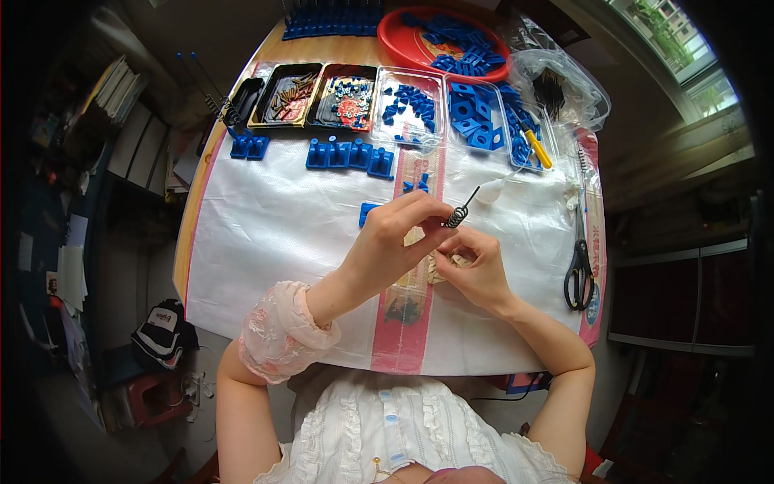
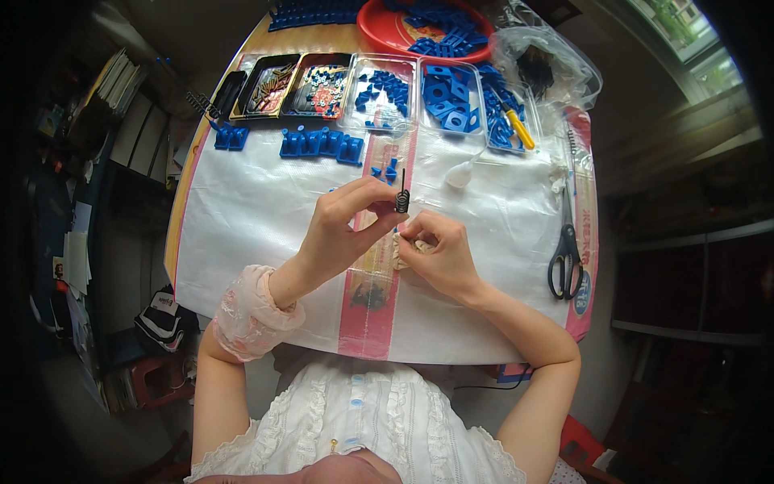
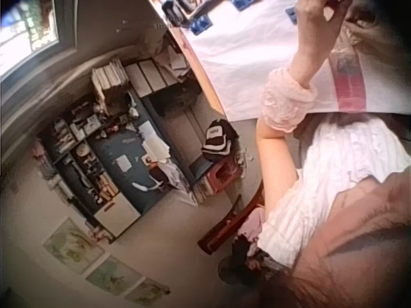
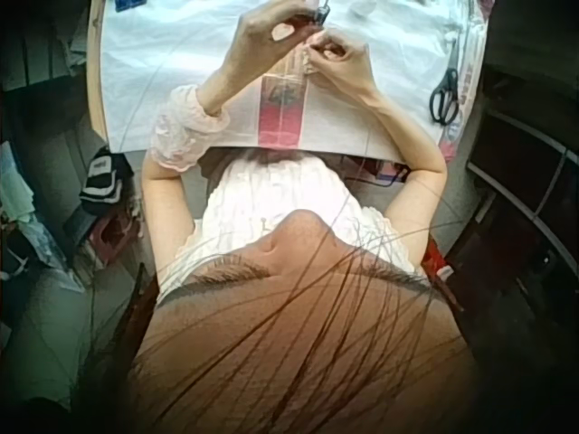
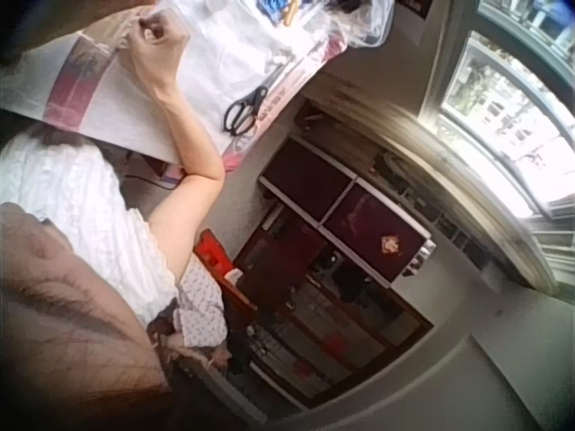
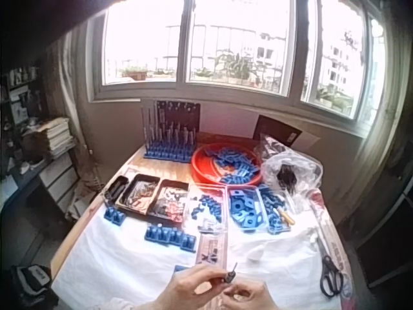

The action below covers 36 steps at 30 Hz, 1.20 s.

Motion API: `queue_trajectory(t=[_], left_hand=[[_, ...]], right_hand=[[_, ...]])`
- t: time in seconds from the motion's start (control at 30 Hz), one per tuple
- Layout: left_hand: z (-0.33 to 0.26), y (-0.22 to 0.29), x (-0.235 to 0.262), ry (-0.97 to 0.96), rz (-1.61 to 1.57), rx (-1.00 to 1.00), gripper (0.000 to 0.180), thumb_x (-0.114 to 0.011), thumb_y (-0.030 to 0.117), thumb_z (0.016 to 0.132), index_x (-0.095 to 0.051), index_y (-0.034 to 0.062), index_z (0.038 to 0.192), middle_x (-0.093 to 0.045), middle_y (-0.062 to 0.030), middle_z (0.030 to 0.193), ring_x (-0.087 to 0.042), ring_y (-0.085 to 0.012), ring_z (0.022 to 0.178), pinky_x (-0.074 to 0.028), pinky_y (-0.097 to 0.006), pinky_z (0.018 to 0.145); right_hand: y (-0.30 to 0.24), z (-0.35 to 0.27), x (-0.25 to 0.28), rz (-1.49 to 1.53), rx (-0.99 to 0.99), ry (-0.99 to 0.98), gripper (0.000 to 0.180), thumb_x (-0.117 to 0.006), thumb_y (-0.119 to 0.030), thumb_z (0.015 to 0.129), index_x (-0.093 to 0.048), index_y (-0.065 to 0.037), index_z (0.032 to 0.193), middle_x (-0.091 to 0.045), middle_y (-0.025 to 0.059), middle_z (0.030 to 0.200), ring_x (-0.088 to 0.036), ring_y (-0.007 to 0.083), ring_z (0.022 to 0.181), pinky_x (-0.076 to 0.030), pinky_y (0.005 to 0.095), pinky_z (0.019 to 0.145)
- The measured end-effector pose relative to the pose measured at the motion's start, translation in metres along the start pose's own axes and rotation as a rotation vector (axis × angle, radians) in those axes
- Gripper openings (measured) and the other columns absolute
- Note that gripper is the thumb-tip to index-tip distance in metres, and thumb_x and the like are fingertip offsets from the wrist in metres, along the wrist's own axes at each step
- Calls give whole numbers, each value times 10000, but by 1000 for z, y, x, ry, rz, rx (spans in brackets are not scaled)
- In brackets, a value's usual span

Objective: Assembling small blue plastic parts onto metal wires and springs at a workstation.

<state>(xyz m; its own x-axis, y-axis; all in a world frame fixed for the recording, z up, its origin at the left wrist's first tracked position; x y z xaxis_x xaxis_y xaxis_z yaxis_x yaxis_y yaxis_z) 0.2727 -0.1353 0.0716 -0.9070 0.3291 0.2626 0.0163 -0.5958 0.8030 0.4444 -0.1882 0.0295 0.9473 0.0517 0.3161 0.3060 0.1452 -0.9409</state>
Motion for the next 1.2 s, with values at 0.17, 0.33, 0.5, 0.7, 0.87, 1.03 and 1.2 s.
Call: queue_trajectory(t=[0.17, 0.33, 0.5, 0.7, 0.87, 1.03, 1.2], left_hand=[[0, 1, 0, 5, 14, -18, 261, -776, -77, 796, -683, 2, 1027, -702, -84, 938, -720, -180, 806, -583, -283, 710], [1, 0, 0, 0, 28, -27, 256, -773, -78, 798, -680, -4, 1024, -704, -86, 941, -721, -180, 807, -585, -284, 713], [1, -1, 0, 1, 22, -21, 249, -769, -82, 803, -677, -10, 1022, -703, -89, 938, -721, -181, 809, -585, -283, 716], [0, -3, 1, 8, 29, -18, 245, -775, -74, 807, -676, -14, 1024, -702, -90, 933, -722, -183, 812, -585, -282, 714], [1, -3, 0, 10, 4, -9, 235, -778, -66, 814, -677, -18, 1020, -702, -92, 933, -722, -183, 812, -585, -282, 709], [1, -1, 1, 8, -13, -5, 229, -777, -66, 816, -676, -21, 1016, -701, -93, 938, -723, -182, 814, -586, -279, 710], [1, -3, 1, 6, 13, -17, 232, -775, -71, 815, -675, -18, 1018, -699, -91, 938, -722, -183, 815, -586, -279, 710]], right_hand=[[0, 3, -2, -124, -8, 34, 114, -751, -8, 818, -644, 31, 811, -658, 83, 789, -629, 114, 692, -512, 265, 614], [3, 6, 1, -151, -15, 92, 151, -764, -36, 816, -633, 30, 782, -657, 77, 752, -610, 106, 646, -479, 261, 579], [17, 4, 2, 49, -84, 88, 140, -761, -36, 828, -648, 32, 781, -680, 59, 762, -618, 76, 649, -482, 243, 579], [4, 6, -1, -43, -36, 57, 99, -750, -27, 831, -674, 31, 807, -690, 60, 774, -628, 74, 660, -495, 241, 590], [12, 4, -1, -31, -42, 107, 101, -754, -28, 829, -674, 27, 803, -688, 62, 755, -624, 76, 644, -493, 243, 584], [12, 5, 3, 2, -118, 129, 128, -762, -45, 844, -672, 31, 795, -689, 49, 731, -633, 68, 639, -485, 238, 570], [13, 6, 1, 8, -101, 92, 129, -760, -42, 852, -677, 36, 791, -696, 43, 741, -641, 59, 659, -485, 229, 577]])
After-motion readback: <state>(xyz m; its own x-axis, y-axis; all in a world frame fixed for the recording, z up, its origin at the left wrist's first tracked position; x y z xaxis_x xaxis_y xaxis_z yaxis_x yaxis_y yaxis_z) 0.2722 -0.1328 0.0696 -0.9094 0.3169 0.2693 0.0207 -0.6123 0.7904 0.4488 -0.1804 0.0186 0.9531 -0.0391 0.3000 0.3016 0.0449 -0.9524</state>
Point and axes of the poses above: each hand's wrist, its own z-axis towards the middle knuckle, its own x-axis out of the back of the hand, y = z × x, the point moved 3 cm from there along z, towards the middle knuckle
